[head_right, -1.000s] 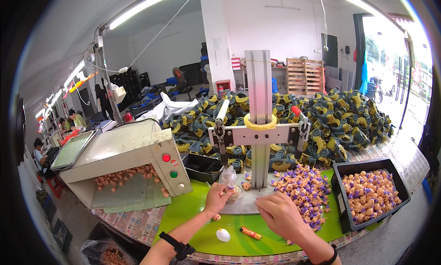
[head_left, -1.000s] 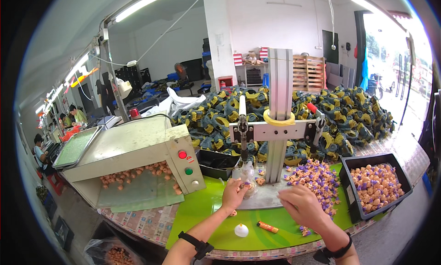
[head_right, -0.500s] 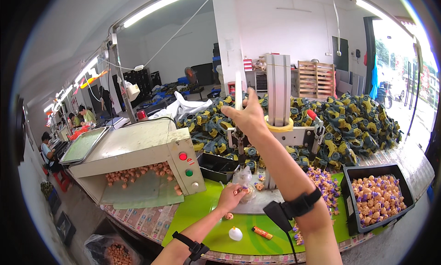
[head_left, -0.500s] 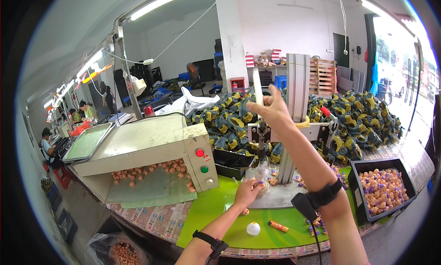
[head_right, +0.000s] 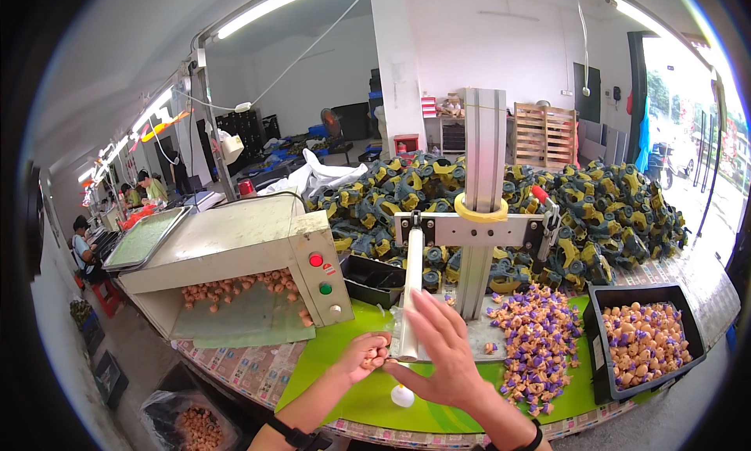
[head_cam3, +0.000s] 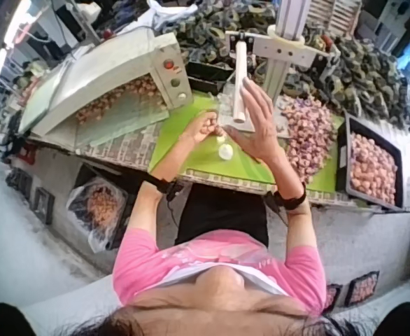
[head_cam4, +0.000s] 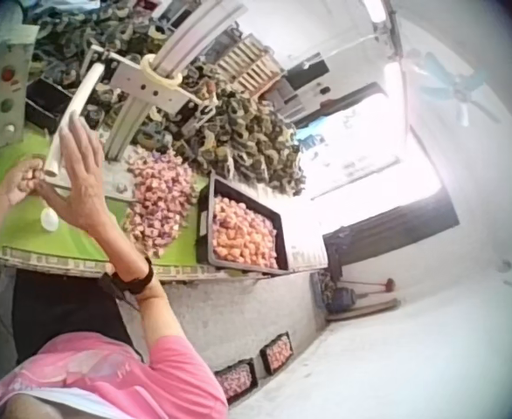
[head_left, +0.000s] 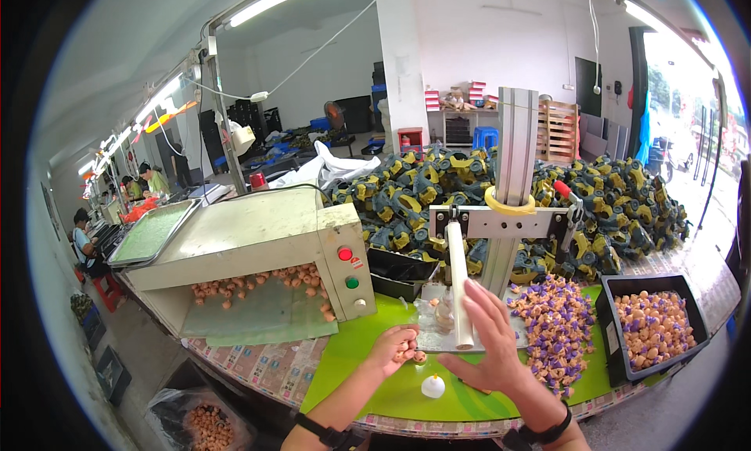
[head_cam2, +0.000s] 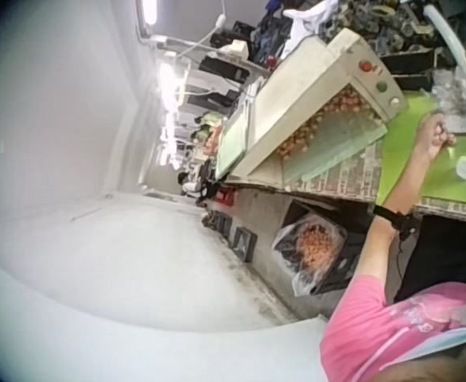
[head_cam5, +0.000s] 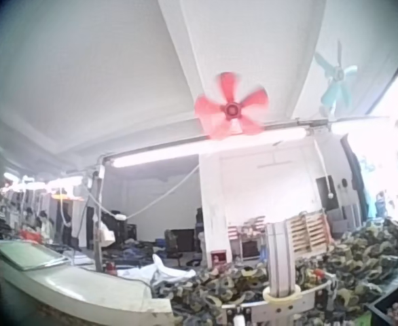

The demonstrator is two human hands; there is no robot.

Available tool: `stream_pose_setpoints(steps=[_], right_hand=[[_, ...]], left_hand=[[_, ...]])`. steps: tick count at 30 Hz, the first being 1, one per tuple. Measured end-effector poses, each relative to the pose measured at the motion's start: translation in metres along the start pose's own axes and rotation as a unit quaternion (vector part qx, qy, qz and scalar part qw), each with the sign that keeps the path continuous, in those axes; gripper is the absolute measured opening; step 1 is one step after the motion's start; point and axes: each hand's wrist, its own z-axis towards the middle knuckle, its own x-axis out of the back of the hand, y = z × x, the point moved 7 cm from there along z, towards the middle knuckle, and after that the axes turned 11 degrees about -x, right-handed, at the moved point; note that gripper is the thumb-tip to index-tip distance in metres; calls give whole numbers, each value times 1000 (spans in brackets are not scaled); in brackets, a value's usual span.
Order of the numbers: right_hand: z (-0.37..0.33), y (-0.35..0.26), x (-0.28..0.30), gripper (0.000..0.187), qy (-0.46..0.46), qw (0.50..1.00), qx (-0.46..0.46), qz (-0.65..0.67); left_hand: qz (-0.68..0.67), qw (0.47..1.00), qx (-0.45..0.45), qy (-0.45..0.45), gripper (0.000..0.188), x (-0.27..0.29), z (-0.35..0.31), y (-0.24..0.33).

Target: Glue small components onto doll-like toy heads and organize them.

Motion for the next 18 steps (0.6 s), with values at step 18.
stream_pose_setpoints(steps=[18], right_hand=[[-156, 69, -79, 45, -108, 922, -361, 83]], left_hand=[[-289, 949, 62, 113, 34, 2, -135, -36]])
